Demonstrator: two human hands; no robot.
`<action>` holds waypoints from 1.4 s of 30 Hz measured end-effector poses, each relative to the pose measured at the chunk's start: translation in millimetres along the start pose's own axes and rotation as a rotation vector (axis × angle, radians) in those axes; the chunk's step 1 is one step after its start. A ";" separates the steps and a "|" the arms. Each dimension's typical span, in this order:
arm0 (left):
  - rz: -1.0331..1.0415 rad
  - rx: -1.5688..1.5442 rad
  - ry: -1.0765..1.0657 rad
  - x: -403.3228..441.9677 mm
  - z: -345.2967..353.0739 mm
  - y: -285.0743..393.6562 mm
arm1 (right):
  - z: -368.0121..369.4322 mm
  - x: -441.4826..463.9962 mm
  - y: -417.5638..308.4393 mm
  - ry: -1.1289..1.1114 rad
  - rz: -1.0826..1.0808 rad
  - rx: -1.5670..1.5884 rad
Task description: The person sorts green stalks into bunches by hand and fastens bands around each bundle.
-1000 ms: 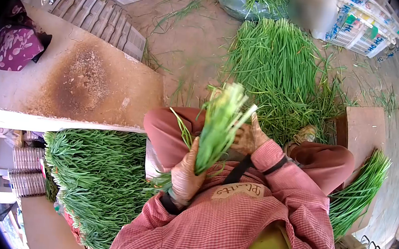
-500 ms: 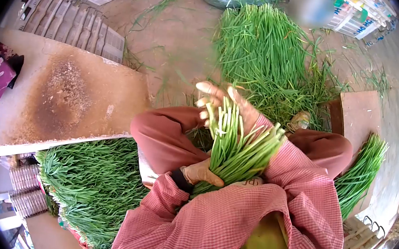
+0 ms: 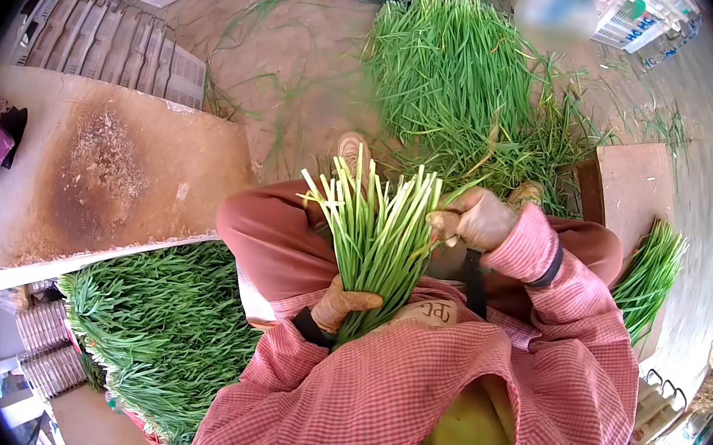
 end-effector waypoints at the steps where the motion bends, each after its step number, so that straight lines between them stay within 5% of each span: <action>1: 0.002 0.002 -0.011 0.8 -0.2 1.0 | 3.2 -1.9 5.6 0.068 0.024 0.098; 2: 0.005 0.009 -0.008 0.9 -2.0 1.4 | -24.0 -0.2 12.3 0.119 -0.292 0.215; 4: -0.006 0.001 0.040 -4.2 -8.2 -3.5 | -64.1 -17.7 -20.4 0.616 -0.227 0.593; 5: -0.001 -0.003 0.048 -6.5 -9.2 -5.2 | -101.1 -22.8 -3.9 0.822 -0.261 0.518; 7: 0.001 0.005 0.050 -5.8 -8.9 -2.6 | -177.4 -24.0 60.1 0.972 0.184 -0.507; 8: 0.044 0.009 0.064 -7.2 -2.8 1.0 | -159.8 -19.2 59.0 0.966 0.165 -0.505; 10: 0.087 -0.012 0.067 -6.4 -1.3 6.9 | -84.8 -25.1 49.9 0.543 0.492 -0.866; 11: 0.101 -0.039 0.070 -7.2 -1.0 7.0 | -49.0 -28.9 46.6 0.356 0.121 -0.398; 12: 0.096 -0.050 0.063 -5.2 -3.2 9.2 | -10.9 -16.8 69.9 0.215 -0.030 -0.020; 15: 0.160 0.115 0.119 2.7 3.8 10.4 | 64.6 17.7 36.1 0.053 -0.244 0.983; 18: 0.120 0.196 0.066 -1.8 10.3 15.5 | 54.4 50.4 15.2 0.211 -0.267 0.918; 19: 0.133 0.171 0.003 -3.4 12.5 20.8 | 55.0 55.5 12.9 0.189 -0.089 0.947; 22: 0.316 0.118 0.026 -9.9 20.3 53.0 | 54.5 50.2 3.5 0.203 -0.231 0.787; 27: 0.072 -0.336 0.184 -4.6 8.4 53.3 | 46.0 43.5 -11.5 -0.174 -0.326 1.135; 29: 0.040 -0.469 -0.079 -0.6 5.2 41.6 | 45.0 43.3 -4.2 -0.165 -0.292 1.086; 30: 0.054 -0.380 -0.027 5.5 -3.0 30.4 | 46.9 48.2 7.8 -0.129 -0.259 1.064; 33: 0.054 -0.034 -0.534 7.9 14.4 25.5 | 47.9 61.6 32.4 0.027 0.024 0.919; 36: -0.031 0.230 -0.266 11.1 1.1 30.0 | 48.6 55.6 17.5 0.017 0.031 1.055; 39: 0.021 0.167 -0.145 4.8 12.9 28.3 | 48.6 63.2 38.6 -0.027 -0.039 0.988; 42: 0.033 0.211 -0.130 4.1 14.4 28.4 | 53.4 58.5 -9.4 -0.087 -0.381 0.963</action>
Point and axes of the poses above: each hand's wrist, its own x-axis towards the middle knuckle, its own z-axis out of the palm, y = z × x, the point moved 1 cm from there along x, towards the middle knuckle, and after that the axes turned 9 degrees about -z, right-handed, at the moved point
